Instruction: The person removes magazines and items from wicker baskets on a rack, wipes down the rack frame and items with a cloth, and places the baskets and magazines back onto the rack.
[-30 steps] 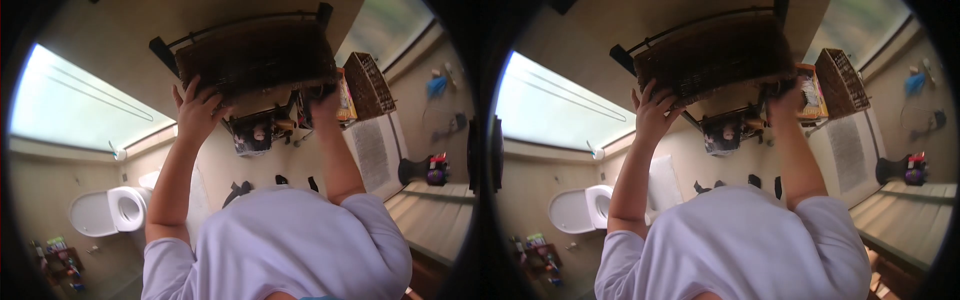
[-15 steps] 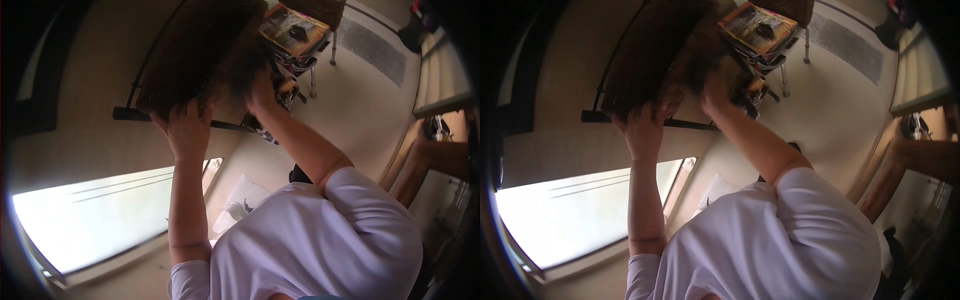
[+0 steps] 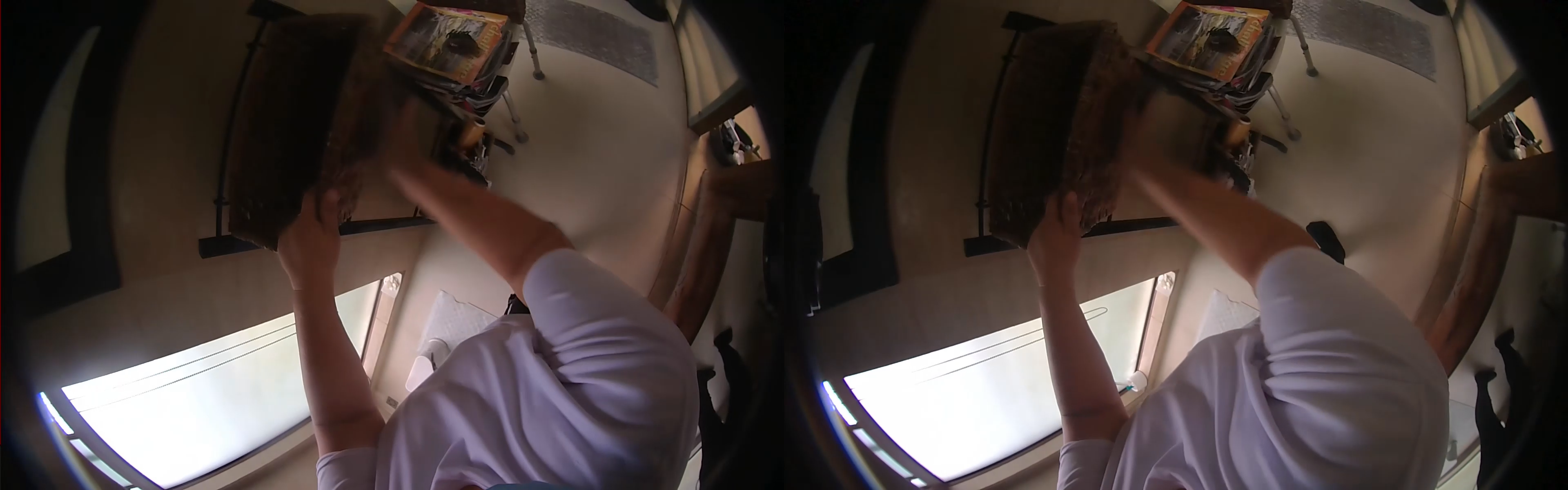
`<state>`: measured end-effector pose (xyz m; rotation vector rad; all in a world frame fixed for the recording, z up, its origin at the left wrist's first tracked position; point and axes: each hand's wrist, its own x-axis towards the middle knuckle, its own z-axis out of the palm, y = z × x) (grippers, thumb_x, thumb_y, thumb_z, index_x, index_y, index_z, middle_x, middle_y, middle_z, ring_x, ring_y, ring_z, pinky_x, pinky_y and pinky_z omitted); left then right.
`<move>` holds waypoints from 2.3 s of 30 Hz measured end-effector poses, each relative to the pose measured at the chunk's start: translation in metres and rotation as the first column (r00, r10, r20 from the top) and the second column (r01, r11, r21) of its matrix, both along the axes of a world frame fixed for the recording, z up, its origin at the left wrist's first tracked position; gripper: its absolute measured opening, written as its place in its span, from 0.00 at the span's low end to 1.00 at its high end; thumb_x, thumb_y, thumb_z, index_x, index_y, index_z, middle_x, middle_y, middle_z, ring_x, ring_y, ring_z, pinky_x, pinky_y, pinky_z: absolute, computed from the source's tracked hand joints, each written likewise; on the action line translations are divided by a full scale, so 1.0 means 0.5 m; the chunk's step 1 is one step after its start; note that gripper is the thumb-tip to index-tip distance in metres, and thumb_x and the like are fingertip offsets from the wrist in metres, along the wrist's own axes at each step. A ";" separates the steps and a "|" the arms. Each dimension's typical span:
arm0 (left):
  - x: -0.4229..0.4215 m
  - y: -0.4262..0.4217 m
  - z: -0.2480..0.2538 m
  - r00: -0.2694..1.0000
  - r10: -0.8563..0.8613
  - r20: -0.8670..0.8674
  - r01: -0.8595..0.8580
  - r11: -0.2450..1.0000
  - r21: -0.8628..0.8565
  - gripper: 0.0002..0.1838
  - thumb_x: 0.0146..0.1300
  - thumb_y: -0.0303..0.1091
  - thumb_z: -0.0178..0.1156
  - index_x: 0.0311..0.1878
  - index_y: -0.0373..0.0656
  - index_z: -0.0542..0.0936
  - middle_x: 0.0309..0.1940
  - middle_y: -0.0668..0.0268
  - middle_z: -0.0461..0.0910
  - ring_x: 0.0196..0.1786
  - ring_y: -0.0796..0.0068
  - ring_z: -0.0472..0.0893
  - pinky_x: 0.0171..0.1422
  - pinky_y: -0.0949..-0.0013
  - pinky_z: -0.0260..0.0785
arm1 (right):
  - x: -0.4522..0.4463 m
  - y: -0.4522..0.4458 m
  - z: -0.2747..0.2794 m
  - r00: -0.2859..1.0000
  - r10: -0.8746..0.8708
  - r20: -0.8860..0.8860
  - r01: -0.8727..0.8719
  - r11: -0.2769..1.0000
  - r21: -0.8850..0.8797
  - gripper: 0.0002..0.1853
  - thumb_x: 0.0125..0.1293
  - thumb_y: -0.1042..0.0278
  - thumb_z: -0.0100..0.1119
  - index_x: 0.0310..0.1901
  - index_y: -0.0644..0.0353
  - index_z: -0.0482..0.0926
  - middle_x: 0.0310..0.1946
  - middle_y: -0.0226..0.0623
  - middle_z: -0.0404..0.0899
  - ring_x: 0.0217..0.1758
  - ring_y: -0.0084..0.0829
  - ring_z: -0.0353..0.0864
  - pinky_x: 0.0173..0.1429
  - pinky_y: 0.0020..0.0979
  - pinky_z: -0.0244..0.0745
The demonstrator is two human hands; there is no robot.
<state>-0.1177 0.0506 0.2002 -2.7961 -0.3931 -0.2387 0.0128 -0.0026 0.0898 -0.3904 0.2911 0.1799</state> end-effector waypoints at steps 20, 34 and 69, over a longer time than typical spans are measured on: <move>-0.025 -0.095 -0.046 0.677 -0.527 0.514 0.600 0.799 0.029 0.23 0.48 0.32 0.65 0.50 0.43 0.72 0.49 0.58 0.73 0.51 0.56 0.71 0.56 0.54 0.61 | -0.053 -0.362 -0.174 0.422 0.906 -0.029 -0.398 0.156 -0.904 0.32 0.46 0.72 0.57 0.57 0.47 0.62 0.43 0.41 0.72 0.47 0.33 0.73 0.48 0.29 0.70; 0.357 -0.407 -0.277 0.899 0.434 -0.061 0.213 -0.554 -0.805 0.27 0.51 0.20 0.51 0.58 0.39 0.63 0.42 0.61 0.74 0.42 0.76 0.75 0.46 0.76 0.68 | 0.296 -0.588 -0.097 0.504 0.864 -0.007 -0.511 0.291 -0.809 0.30 0.58 0.69 0.57 0.62 0.53 0.58 0.50 0.32 0.67 0.50 0.23 0.69 0.52 0.27 0.67; 0.874 -0.293 -0.505 0.691 0.721 0.054 -0.399 0.442 -0.804 0.28 0.46 0.37 0.66 0.53 0.50 0.70 0.52 0.55 0.67 0.57 0.53 0.65 0.61 0.52 0.56 | 1.058 -0.554 -0.087 0.154 0.879 -0.452 0.591 -0.448 -0.671 0.42 0.51 0.52 0.63 0.66 0.42 0.51 0.63 0.43 0.58 0.59 0.46 0.66 0.56 0.44 0.66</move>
